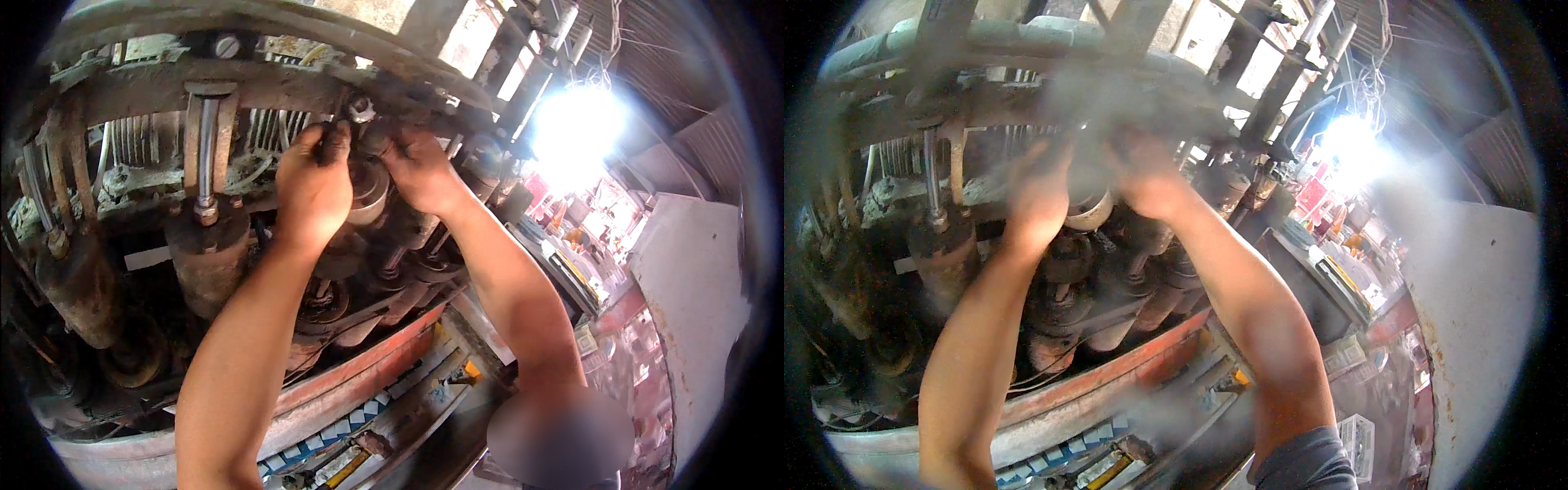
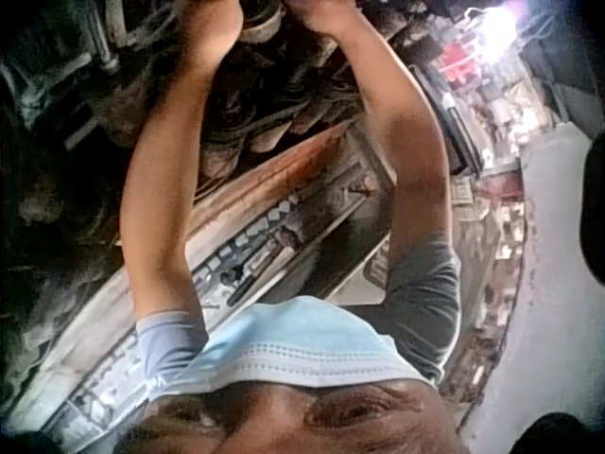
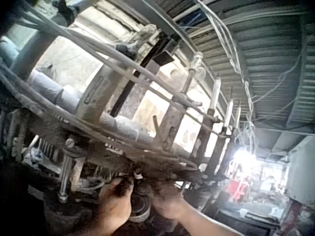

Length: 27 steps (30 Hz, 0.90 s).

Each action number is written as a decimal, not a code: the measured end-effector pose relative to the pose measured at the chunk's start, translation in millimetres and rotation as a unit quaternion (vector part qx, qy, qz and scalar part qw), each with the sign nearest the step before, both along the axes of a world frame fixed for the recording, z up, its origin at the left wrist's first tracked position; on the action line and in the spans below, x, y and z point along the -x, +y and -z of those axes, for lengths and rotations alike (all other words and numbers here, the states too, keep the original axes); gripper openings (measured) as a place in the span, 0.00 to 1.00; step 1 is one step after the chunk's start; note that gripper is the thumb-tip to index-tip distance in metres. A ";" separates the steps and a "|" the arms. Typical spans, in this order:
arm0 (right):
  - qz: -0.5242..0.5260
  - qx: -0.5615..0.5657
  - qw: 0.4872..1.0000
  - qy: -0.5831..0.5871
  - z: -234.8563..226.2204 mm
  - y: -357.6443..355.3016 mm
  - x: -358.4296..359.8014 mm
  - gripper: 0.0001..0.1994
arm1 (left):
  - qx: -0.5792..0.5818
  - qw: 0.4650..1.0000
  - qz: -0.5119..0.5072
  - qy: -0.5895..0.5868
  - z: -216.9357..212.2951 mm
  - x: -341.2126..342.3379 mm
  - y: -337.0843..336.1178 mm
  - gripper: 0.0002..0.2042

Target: The person uses a wrench and hammer to loosen and remove a bolt and cylindrical component from a large industrial machine. They manipulate the bolt by hand, apply the wrench, and strike it with a hammer to dislodge the part.

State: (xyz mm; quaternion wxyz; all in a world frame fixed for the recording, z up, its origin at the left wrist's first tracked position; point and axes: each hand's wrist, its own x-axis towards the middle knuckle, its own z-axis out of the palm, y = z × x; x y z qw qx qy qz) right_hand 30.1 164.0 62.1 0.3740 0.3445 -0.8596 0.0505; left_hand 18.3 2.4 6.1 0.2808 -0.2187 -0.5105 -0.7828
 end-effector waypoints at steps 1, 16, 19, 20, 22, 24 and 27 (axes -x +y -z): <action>0.016 -0.035 0.998 0.051 -1.4 -4.0 -6.9 0.11 | -0.031 0.999 0.023 0.011 -0.1 3.8 0.7 0.13; 0.124 0.099 0.983 -0.095 -49.7 -15.8 -35.8 0.18 | -0.032 0.998 0.038 0.024 11.3 14.9 7.8 0.14; 0.074 0.091 0.991 -0.066 -46.6 -8.8 -27.3 0.17 | -0.052 0.998 0.039 0.028 10.6 9.7 8.8 0.14; 0.061 0.089 0.993 -0.051 -44.8 -6.6 -25.5 0.17 | -0.027 0.999 0.011 0.024 7.7 5.5 7.1 0.14; 0.135 0.099 0.978 -0.122 -49.2 -14.4 -31.6 0.17 | 0.024 0.998 -0.048 0.016 3.6 -2.0 1.3 0.14; 0.171 0.109 0.964 -0.171 -51.3 -17.3 -34.1 0.17 | -0.008 1.000 -0.007 -0.003 5.6 1.4 2.7 0.14; 0.142 0.127 0.963 -0.189 -50.5 -10.3 -28.2 0.17 | -0.025 0.999 0.032 -0.002 7.6 8.6 4.9 0.14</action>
